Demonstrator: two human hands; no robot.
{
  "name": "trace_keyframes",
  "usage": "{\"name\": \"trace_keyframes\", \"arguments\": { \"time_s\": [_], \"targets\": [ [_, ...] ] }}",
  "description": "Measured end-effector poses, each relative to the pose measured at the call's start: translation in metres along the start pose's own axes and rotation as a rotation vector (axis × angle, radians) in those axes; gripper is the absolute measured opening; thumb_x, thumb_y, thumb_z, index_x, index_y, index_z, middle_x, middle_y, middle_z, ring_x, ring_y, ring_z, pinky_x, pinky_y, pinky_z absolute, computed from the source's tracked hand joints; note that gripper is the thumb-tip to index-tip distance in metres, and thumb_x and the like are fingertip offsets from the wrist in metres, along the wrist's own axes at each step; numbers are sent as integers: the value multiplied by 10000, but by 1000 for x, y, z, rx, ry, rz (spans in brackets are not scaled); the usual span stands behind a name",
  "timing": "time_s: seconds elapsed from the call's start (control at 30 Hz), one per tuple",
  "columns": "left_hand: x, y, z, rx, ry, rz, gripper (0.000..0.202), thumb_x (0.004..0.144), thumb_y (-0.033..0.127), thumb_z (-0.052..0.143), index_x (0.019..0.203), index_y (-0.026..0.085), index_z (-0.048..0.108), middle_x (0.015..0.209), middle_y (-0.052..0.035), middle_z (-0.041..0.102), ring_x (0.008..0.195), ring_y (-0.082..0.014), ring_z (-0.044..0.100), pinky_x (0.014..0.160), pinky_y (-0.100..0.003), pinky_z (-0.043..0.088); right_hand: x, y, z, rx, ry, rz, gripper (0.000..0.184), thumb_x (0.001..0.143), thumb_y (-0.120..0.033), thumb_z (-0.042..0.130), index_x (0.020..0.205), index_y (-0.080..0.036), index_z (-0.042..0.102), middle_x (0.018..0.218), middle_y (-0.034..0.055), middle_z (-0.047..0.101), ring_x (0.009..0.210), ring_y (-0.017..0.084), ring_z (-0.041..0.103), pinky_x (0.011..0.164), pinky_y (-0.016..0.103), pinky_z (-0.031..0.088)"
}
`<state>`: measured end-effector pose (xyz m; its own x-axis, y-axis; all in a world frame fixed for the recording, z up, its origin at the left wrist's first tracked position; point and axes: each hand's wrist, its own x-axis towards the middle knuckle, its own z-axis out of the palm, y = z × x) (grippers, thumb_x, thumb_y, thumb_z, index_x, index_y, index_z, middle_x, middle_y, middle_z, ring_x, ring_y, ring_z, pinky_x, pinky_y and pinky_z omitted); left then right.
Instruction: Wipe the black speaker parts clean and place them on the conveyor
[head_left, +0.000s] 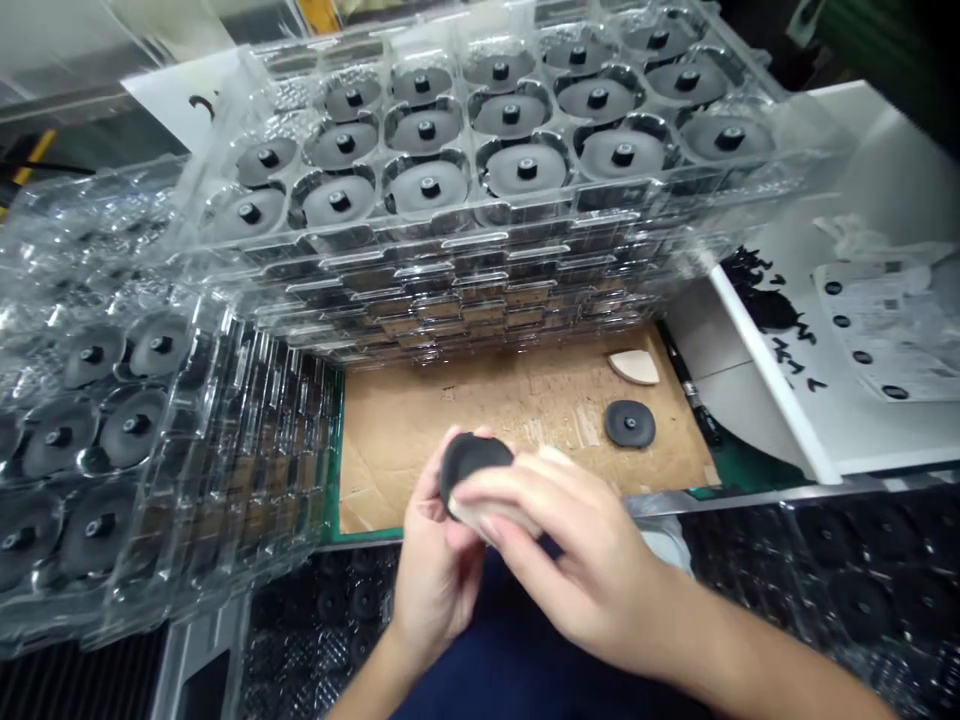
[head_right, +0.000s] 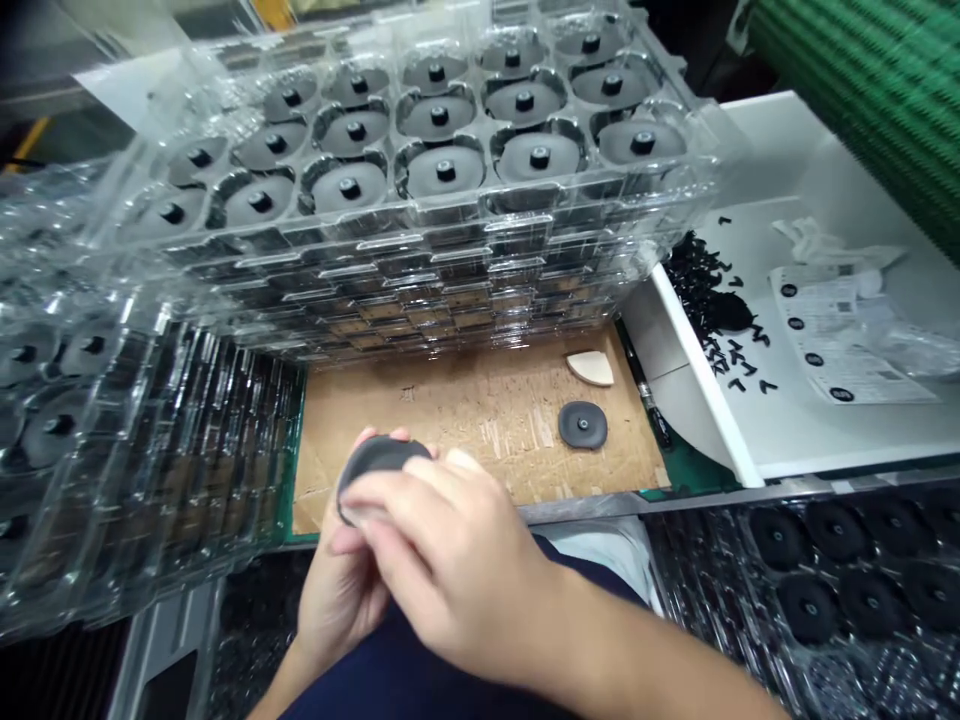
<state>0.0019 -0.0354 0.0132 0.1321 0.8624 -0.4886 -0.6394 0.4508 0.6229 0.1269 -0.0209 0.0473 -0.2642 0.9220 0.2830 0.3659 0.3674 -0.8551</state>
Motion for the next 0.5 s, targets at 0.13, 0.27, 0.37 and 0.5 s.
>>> {"name": "trace_keyframes", "arguments": {
  "time_s": [0.13, 0.27, 0.37, 0.5],
  "targets": [
    [-2, -3, 3, 38, -24, -22, 539, 537, 348, 839, 1041, 287, 656, 1069, -7, 693, 1043, -214, 621, 919, -284, 494, 2, -5, -2, -23, 14, 43, 168, 893, -121, 474, 964, -150, 623, 904, 28, 703, 776, 140, 606, 712, 274, 423],
    [-2, -5, 1, 72, -85, -70, 578, 530, 383, 836, 1064, 269, 646, 1041, -28, 695, 1048, -237, 617, 961, -334, 474, 2, -4, -6, -90, 105, -69, 204, 912, -131, 434, 1003, -98, 613, 896, 72, 697, 776, 166, 595, 705, 307, 406],
    [-2, -2, -4, 50, -79, -61, 612, 526, 341, 847, 1096, 321, 626, 1135, 1, 666, 1020, -220, 633, 934, -330, 492, -12, -2, -21, -17, -111, -26, 165, 898, -111, 471, 969, -152, 614, 881, 16, 697, 756, 126, 590, 706, 267, 409],
    [-1, -1, 2, 32, -49, -159, 624, 480, 342, 866, 1066, 317, 653, 1133, 13, 673, 1112, -220, 585, 952, -258, 460, -20, 1, -37, -286, -43, 66, 186, 902, -117, 473, 1006, -147, 624, 829, 35, 682, 694, 146, 555, 666, 297, 386]
  ]
}}
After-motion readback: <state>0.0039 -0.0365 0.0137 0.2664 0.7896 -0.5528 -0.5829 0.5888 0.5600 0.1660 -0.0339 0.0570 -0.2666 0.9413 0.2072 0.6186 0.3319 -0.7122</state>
